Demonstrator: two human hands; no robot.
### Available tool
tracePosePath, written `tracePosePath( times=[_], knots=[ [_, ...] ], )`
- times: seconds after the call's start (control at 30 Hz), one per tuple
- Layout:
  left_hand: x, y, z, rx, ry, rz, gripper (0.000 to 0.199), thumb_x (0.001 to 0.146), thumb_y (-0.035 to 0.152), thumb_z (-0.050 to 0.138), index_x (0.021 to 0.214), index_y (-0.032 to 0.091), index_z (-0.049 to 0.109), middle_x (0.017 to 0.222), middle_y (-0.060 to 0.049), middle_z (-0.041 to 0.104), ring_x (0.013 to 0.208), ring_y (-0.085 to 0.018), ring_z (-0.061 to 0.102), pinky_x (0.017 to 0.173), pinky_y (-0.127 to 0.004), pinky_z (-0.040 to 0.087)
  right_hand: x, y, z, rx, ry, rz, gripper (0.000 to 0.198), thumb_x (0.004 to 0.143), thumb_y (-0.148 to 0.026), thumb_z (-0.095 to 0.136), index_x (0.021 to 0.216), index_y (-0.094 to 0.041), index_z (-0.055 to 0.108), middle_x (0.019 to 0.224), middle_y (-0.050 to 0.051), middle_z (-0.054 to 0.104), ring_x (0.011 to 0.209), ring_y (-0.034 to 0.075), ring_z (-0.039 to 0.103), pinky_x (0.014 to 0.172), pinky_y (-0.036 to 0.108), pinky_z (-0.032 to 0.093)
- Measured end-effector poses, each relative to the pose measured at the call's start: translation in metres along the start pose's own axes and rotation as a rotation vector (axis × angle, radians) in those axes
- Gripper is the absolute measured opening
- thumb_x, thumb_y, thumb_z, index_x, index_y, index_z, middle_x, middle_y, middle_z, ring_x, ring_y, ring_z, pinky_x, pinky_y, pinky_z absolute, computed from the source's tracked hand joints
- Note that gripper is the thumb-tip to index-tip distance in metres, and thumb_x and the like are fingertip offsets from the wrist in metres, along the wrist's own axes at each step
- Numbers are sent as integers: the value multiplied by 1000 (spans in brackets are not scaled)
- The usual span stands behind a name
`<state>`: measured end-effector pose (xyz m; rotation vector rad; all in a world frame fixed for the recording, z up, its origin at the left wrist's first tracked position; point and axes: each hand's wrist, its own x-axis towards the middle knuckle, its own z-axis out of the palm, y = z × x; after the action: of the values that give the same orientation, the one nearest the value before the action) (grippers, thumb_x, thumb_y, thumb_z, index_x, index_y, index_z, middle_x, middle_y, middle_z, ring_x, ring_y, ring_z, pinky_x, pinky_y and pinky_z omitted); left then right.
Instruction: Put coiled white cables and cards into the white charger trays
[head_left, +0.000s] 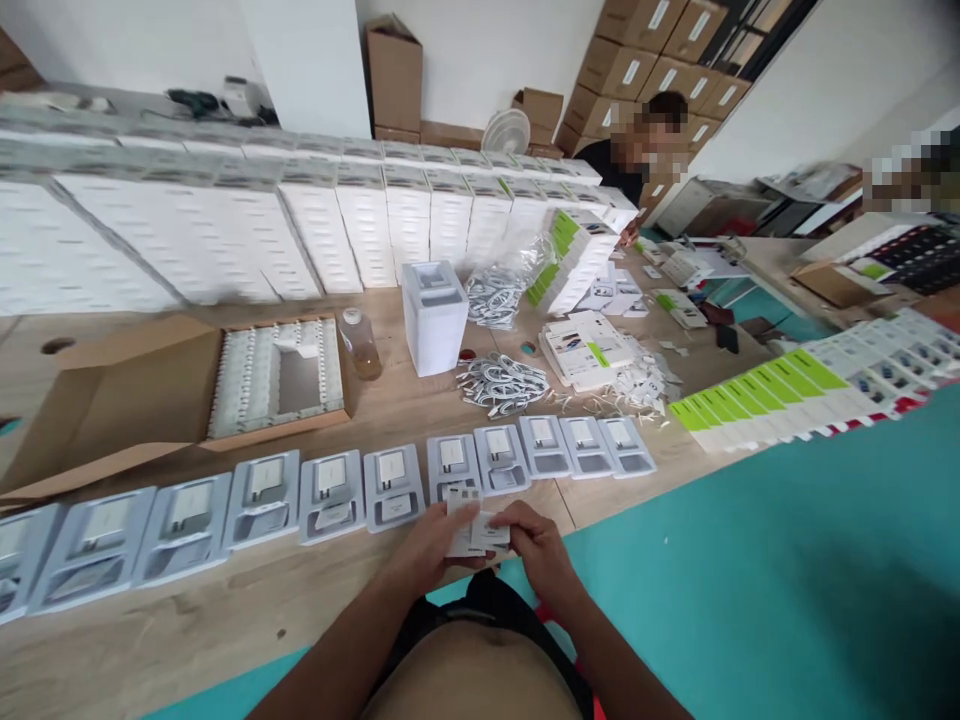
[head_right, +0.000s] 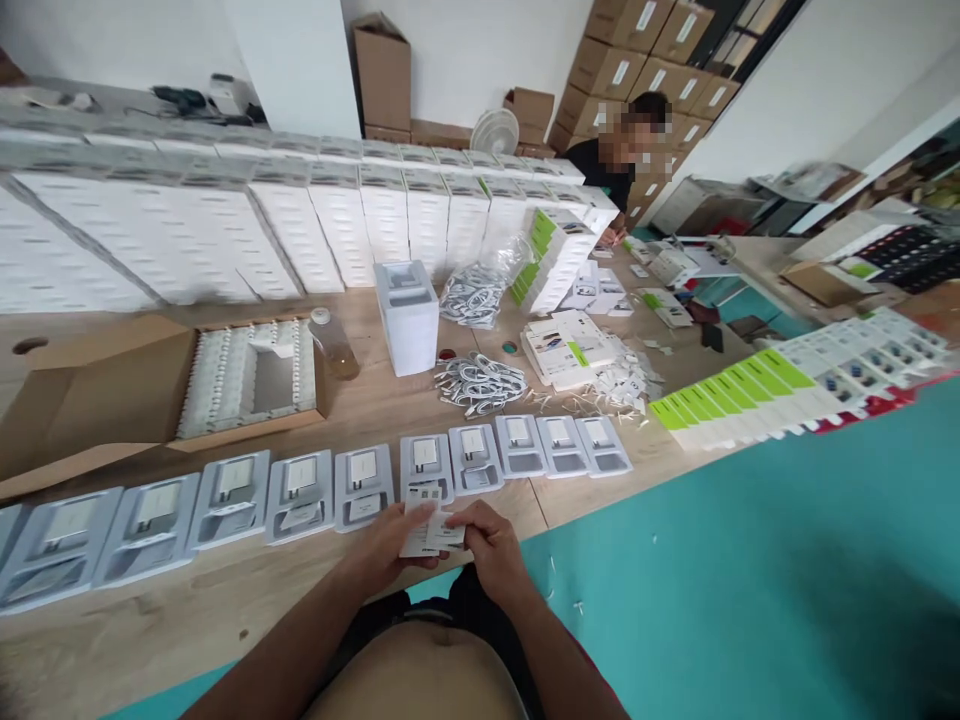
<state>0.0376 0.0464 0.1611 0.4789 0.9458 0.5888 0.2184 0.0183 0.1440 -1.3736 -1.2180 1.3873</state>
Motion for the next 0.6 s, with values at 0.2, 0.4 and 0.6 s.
tracePosePath(
  times=[0.2, 0.4, 0.6],
  knots=[
    [9, -7, -2, 233, 12, 53, 26, 69, 29, 74, 89, 12, 71, 82, -7, 75, 76, -24, 69, 63, -32, 57, -7, 0, -7, 122, 19, 282, 28, 89, -40, 54, 101, -19, 67, 67, -1, 59, 57, 12, 50, 49, 23, 34],
    [32, -15, 26, 320, 122, 71, 29, 71, 30, 73, 96, 15, 71, 87, -8, 76, 78, -26, 70, 61, -33, 58, 18, 11, -42, 90, -97, 232, 27, 76, -42, 73, 74, -17, 62, 61, -3, 56, 56, 10, 48, 52, 23, 37],
    [83, -28, 87, 330, 327, 140, 22, 72, 33, 75, 78, 13, 70, 66, -4, 70, 60, -17, 62, 49, -24, 52, 43, 29, -117, 136, -282, 262, 27, 76, -43, 69, 77, -18, 60, 59, -4, 58, 50, 10, 49, 47, 22, 34]
  ],
)
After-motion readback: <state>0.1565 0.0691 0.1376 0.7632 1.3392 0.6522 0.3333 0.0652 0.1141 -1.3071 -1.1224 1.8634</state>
